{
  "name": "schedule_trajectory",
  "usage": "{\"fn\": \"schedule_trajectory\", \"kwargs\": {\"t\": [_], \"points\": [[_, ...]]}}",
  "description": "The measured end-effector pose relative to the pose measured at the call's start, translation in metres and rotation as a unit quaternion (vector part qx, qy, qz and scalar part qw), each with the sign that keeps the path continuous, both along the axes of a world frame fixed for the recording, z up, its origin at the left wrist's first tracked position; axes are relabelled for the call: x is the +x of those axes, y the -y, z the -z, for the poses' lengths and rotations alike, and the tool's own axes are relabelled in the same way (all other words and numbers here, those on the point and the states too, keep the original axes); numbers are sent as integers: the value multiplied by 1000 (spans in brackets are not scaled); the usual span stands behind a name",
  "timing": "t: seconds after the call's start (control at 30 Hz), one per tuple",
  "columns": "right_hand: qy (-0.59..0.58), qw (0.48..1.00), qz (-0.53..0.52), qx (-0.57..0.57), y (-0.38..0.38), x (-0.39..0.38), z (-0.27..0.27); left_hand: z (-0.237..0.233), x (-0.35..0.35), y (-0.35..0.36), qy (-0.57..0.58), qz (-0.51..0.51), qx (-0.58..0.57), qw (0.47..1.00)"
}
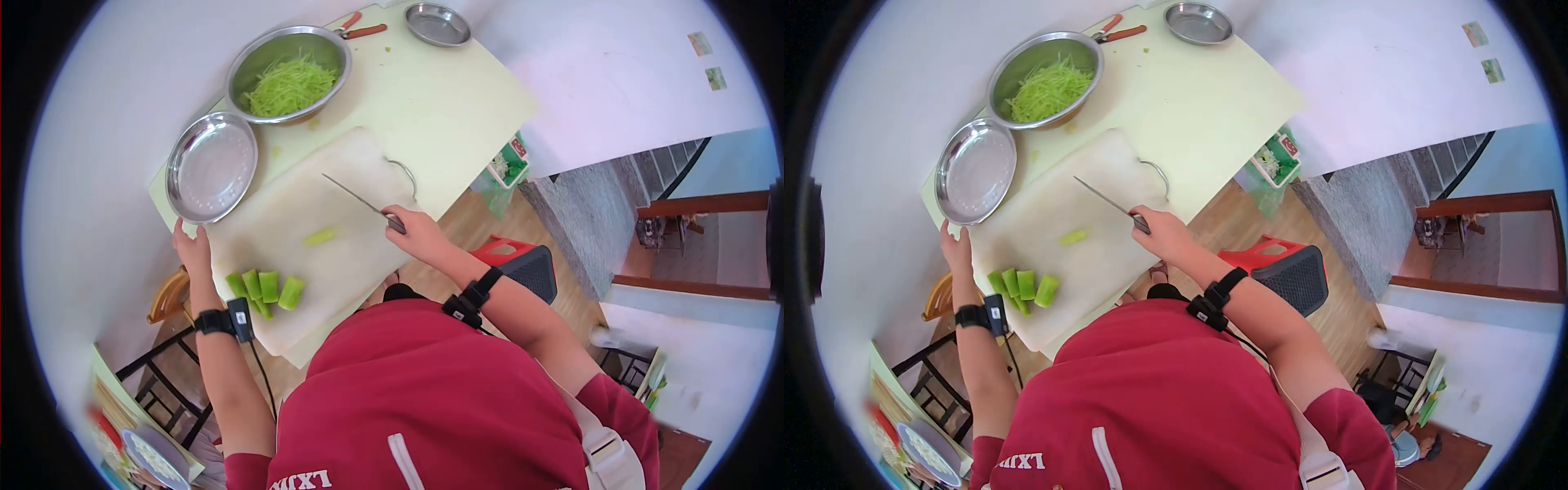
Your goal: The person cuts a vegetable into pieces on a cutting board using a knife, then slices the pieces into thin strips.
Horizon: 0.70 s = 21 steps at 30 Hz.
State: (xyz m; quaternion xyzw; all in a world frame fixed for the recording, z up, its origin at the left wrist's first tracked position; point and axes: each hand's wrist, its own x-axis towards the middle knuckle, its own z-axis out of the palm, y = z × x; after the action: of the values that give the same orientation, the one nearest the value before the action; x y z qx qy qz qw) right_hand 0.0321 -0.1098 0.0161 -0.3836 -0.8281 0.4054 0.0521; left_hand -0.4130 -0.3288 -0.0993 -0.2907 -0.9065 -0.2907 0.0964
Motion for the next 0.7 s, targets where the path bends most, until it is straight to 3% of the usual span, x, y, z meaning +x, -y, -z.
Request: {"fn": "schedule_trajectory", "kwargs": {"t": [0.07, 0.13, 0.2, 0.4, 0.7], "points": [[15, 999, 11, -30, -8, -3, -7, -72, 80, -21, 79, 49, 75, 993], [29, 997, 24, -64, -13, -5, -5, -105, 147, -34, 234, 173, 35, 956], [18, 999, -28, 4, -17, -4, 3, -103, 196, -41, 114, 367, -40, 922], [15, 998, -51, -21, -25, -5, 3, -78, 237, -69, 96, 345, -119, 926], [22, 993, -78, -87, -37, -4, -12, -80, 241, -59, 132, 412, -115, 894]]}}
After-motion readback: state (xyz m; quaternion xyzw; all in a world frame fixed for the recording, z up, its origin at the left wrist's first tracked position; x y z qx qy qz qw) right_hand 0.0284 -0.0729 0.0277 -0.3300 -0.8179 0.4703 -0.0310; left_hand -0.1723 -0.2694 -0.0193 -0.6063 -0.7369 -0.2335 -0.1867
